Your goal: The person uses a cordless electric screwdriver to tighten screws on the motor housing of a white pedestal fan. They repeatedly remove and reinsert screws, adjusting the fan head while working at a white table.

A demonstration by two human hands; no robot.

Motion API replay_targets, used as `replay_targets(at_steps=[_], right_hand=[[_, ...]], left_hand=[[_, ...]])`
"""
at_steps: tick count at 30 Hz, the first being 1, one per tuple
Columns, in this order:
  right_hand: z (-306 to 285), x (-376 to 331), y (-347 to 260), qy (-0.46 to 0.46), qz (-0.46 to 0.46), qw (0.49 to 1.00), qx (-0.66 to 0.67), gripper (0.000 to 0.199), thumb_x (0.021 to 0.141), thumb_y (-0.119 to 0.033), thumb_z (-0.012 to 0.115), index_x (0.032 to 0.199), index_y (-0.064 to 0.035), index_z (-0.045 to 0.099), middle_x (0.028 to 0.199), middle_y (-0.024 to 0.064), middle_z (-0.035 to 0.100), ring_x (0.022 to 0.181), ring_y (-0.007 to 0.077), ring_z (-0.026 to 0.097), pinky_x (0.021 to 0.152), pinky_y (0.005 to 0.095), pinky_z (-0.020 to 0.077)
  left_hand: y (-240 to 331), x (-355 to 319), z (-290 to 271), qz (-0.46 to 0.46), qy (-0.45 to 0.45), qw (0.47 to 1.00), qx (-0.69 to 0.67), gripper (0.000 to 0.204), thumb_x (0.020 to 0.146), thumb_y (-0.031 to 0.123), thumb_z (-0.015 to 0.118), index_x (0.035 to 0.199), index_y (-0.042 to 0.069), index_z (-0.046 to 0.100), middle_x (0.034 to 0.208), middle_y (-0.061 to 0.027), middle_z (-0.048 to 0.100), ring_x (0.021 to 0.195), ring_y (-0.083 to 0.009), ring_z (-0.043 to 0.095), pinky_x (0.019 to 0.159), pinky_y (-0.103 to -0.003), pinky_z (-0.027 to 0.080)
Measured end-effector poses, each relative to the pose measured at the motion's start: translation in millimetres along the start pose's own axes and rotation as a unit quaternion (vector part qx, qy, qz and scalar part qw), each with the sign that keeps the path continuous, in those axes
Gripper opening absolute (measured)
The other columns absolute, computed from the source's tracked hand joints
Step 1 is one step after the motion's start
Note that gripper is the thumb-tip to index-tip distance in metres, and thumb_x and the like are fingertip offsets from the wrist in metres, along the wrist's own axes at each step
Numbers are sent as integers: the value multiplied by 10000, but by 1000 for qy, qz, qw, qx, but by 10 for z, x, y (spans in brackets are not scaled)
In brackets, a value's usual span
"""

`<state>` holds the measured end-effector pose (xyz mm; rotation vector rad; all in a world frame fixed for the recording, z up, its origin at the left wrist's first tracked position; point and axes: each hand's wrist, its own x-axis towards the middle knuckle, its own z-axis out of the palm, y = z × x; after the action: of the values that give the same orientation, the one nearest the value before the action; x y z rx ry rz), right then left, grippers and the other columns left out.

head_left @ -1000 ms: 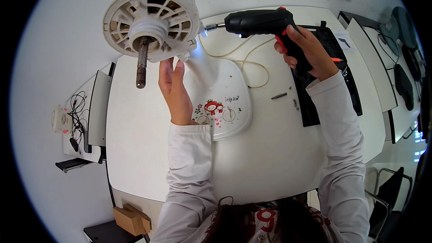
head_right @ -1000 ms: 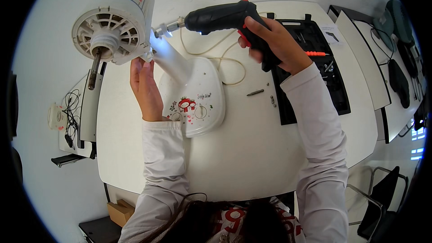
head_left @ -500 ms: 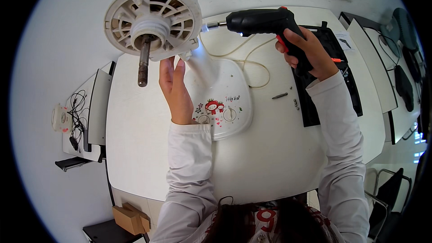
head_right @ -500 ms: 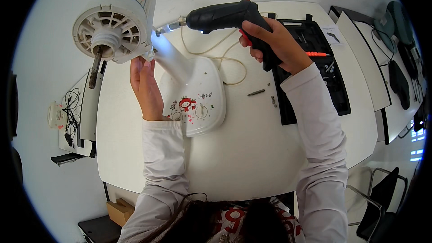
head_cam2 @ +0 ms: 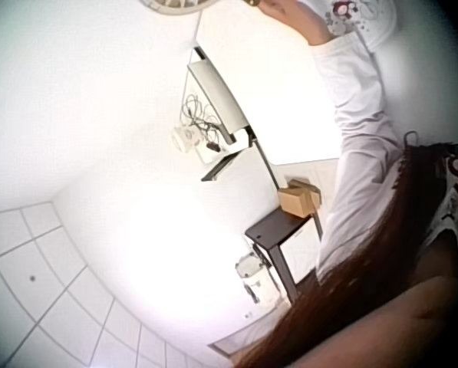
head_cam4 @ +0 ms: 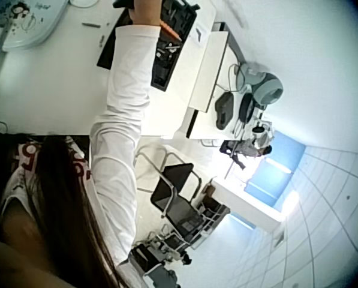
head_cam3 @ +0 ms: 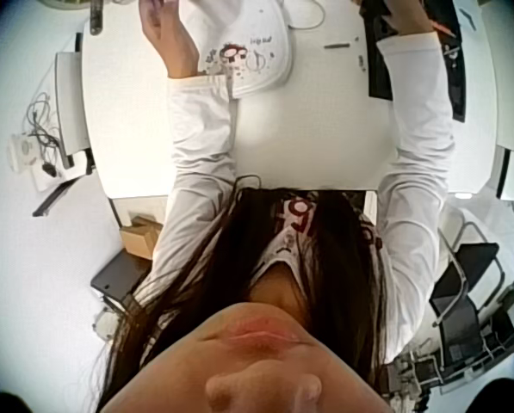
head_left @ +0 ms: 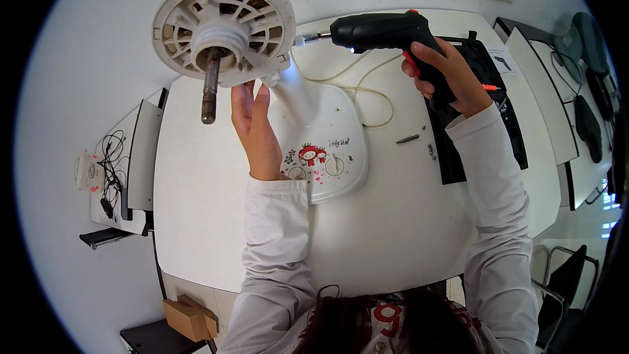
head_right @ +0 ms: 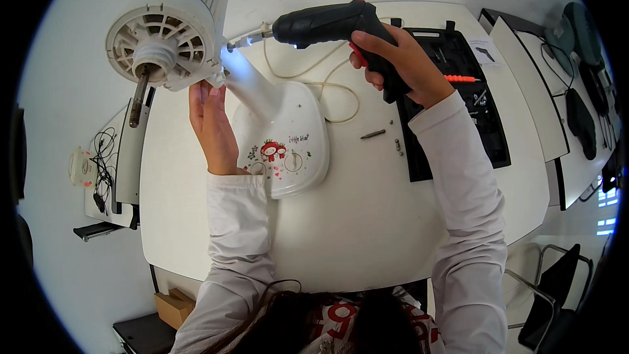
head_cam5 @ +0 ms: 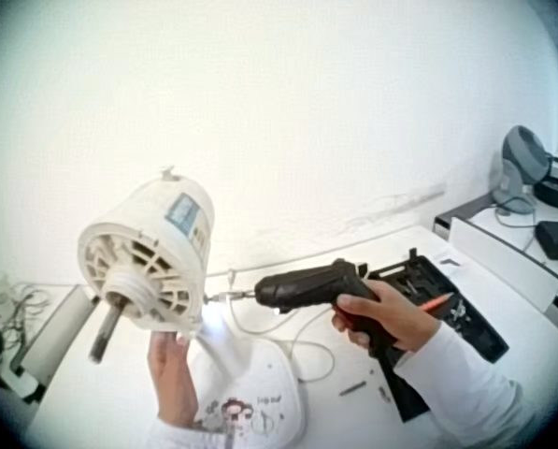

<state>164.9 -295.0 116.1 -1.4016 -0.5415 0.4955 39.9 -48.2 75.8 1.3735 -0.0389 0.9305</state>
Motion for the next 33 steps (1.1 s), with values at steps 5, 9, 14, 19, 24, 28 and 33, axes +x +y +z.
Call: replay_targets(at_steps=[5,9,14,19,24,28,33], right_hand=[[-8,-1,8,-1,0,1000,-3,374,823,-389,624,932,-50,511,695,29,561,438,49,464,417,185,390],[3,17,-14,-5,-2,1000,0,368,826,-383,621,946,-54,506,693,30,555,436,52,461,417,185,389],[-13,13,7,-3,1,1000,2,361,830,-374,617,952,-54,504,691,31,554,436,55,461,417,186,387],[7,17,5,-3,3,1000,4,357,830,-370,615,956,-56,500,691,32,552,436,56,458,417,188,385],[11,8,-9,-3,1,1000,8,351,832,-369,613,953,-60,498,694,29,548,442,56,457,420,191,382],[3,19,-1,-8,0,1000,12,350,832,-372,612,951,-63,499,695,28,549,445,55,457,421,191,382],[5,17,9,-9,0,1000,19,347,822,-361,633,940,-62,501,706,29,557,447,54,459,425,195,388]], left_hand=[[-3,-1,17,-3,3,1000,-5,500,880,51,477,1353,-27,335,1363,-123,400,1276,-229,357,1048,-366,290],[31,1,35,1,9,1000,9,500,881,52,475,1355,-26,333,1360,-126,405,1276,-233,363,1043,-374,308],[-3,2,21,-5,11,1000,4,498,878,44,467,1353,-28,335,1356,-125,410,1278,-230,361,1046,-366,302],[23,2,10,-8,10,1000,5,497,876,40,464,1351,-31,336,1352,-127,413,1279,-230,360,1047,-360,299],[20,0,33,-3,2,1000,19,519,881,89,467,1361,-28,306,1362,-116,402,1242,-183,393,1028,-329,294],[16,6,25,0,4,1000,13,513,880,77,472,1357,-29,318,1356,-121,408,1256,-199,380,1036,-343,294],[-15,7,-6,-5,9,1000,-3,501,877,47,477,1351,-32,334,1356,-125,406,1284,-230,349,1044,-352,289]])
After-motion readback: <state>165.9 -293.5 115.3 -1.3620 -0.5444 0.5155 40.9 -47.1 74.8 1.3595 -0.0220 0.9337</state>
